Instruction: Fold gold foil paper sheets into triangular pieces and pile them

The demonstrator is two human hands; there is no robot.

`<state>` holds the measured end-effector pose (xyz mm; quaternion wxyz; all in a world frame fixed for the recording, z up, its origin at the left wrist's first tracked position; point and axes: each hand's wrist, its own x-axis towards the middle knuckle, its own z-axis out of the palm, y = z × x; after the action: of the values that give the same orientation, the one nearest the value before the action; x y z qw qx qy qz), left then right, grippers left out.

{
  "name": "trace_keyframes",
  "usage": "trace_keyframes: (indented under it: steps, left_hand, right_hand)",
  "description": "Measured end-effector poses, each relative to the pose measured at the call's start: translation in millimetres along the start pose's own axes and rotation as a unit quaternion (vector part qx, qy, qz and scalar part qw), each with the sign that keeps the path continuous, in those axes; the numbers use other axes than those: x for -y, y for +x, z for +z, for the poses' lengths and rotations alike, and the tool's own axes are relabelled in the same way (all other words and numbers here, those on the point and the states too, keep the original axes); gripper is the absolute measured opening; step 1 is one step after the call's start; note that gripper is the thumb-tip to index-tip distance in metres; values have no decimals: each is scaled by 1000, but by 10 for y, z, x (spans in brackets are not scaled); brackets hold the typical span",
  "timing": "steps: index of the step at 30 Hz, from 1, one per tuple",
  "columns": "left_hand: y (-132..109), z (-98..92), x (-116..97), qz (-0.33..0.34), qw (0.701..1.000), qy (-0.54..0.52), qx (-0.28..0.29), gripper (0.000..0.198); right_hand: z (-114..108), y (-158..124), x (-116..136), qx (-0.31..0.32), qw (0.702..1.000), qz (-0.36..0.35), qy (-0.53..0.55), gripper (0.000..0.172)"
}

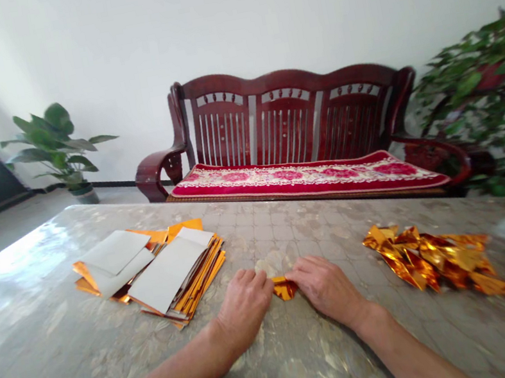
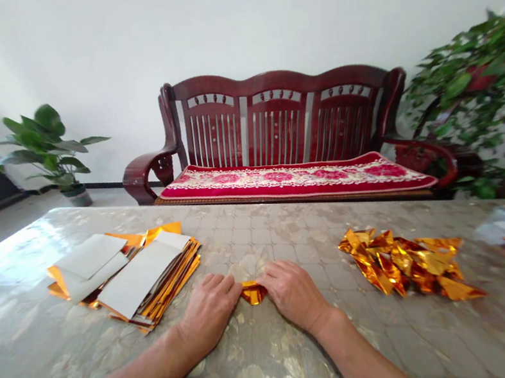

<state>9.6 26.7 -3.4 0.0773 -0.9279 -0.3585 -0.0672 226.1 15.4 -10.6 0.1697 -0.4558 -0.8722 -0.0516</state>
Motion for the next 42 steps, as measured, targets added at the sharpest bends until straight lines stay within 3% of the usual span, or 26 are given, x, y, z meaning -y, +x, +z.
trace_keyframes:
  steps: [7, 11, 14, 18, 22, 26, 32, 38, 42]
  left_hand:
    - [-29, 2, -79, -7, 1000, 18, -23, 10]
    - [29, -15, -75, -29, 999, -5, -44, 27]
    - [109, -27, -35, -73, 996, -34, -34, 30]
    - [182, -39, 33, -130, 988, -87, -10, 13]
    - [182, -26, 97, -171, 976, -134, 15, 25]
    - [153, 2, 138, -168, 973, -156, 24, 32]
    - [138, 3, 117, -174, 963, -206, 13, 23]
    - [143, 14, 81, -174, 950, -260, 11, 15]
    - [109, 17, 50, -155, 943, -293, -36, 9]
  right_hand:
    - [-91, -74, 67, 9, 999, 35, 17, 22]
    - [-93, -11, 124, 3, 998, 63, -10, 19]
    - [-38, 52, 127, -3, 995, 88, -36, 26]
    - [20, 92, 104, -7, 994, 108, -12, 17]
    - [23, 86, 80, -5, 992, 122, 27, 10]
    - [12, 65, 65, 2, 992, 120, 29, 12]
    - [-8, 37, 52, 5, 993, 113, 42, 15]
    - [-33, 15, 17, 9, 989, 114, 96, 6]
    - [-81, -4, 8, 20, 989, 101, 103, 10]
